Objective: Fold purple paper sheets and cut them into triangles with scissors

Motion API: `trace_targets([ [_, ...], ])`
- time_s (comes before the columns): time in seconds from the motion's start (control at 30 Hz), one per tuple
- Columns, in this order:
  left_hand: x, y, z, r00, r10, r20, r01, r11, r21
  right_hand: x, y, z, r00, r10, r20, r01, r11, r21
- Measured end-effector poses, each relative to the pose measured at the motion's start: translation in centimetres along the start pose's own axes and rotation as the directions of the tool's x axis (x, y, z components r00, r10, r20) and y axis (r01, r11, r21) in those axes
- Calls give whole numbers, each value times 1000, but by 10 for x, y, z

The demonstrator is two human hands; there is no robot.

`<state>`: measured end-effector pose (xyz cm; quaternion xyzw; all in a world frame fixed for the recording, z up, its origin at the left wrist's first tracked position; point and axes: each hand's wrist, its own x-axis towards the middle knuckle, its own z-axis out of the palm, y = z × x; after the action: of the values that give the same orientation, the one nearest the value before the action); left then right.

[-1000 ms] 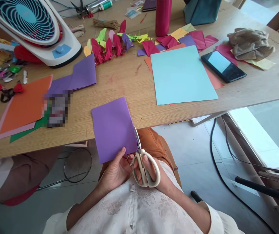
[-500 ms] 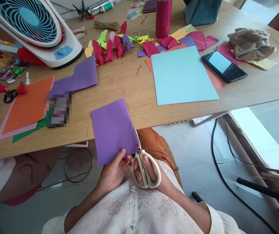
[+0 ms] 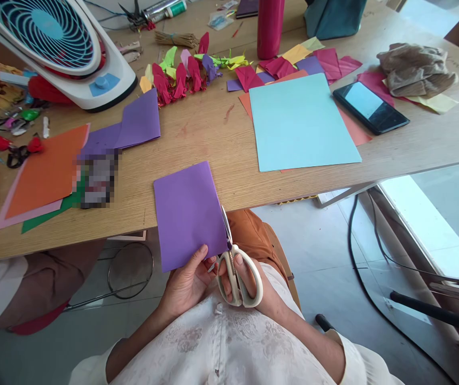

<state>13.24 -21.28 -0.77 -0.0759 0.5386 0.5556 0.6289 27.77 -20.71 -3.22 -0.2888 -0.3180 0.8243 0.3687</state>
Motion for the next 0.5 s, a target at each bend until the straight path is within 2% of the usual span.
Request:
trace_targets([
  [0.33,-3,1,2,998,21,-55,-21,1000,7,0,-3,3,1000,-11,-20,10,1000,-10],
  [0.5,-5,0,0,998,65,21,-66,997,39,1,-1,2,1000,-11,-24,10,1000,-18],
])
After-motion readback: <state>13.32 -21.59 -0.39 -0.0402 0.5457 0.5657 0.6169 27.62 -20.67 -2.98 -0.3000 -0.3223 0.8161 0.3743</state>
